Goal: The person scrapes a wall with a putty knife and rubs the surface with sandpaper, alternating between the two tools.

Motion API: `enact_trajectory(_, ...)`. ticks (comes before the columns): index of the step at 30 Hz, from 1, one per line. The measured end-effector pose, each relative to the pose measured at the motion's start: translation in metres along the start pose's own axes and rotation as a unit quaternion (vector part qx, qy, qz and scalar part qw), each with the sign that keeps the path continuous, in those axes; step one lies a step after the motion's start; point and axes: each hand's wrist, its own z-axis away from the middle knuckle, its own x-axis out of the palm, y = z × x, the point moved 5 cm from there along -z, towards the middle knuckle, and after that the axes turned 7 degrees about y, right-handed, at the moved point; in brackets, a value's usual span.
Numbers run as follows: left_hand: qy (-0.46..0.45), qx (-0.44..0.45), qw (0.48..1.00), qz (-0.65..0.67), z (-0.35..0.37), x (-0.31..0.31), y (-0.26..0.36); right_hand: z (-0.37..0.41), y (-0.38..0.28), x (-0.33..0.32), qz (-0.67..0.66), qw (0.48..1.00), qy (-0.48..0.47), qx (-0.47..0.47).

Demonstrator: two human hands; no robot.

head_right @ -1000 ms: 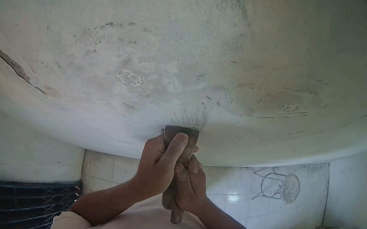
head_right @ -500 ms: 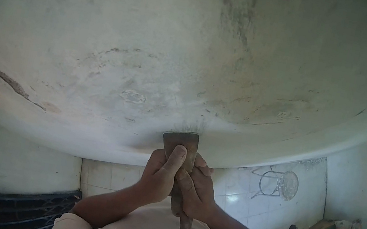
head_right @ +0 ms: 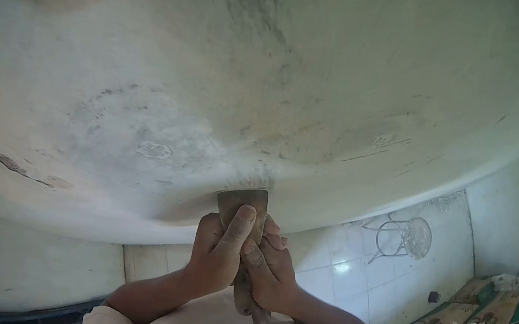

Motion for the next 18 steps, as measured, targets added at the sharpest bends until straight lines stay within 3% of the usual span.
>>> enact_trajectory(8, -0.03, -0.018, 0.997, 0.071, 0.001, 0.006, -0.003, -0.002, -0.022, -0.003, -0.013, 1.0, 0.008, 0.018)
enact_trajectory(12, -0.008, 0.011, 1.0, -0.019, 0.001, -0.002, 0.006, 0.0, 0.0, 0.006, -0.05, 0.999, 0.003, -0.015)
enact_trajectory(15, -0.005, 0.021, 0.998, -0.057, 0.003, -0.005, 0.014, 0.003, 0.013, 0.015, -0.155, 0.986, -0.023, 0.062)
enact_trajectory(18, 0.009, 0.02, 0.999, -0.046, 0.004, -0.004, 0.013, 0.001, -0.006, 0.011, -0.067, 0.998, -0.004, -0.014)
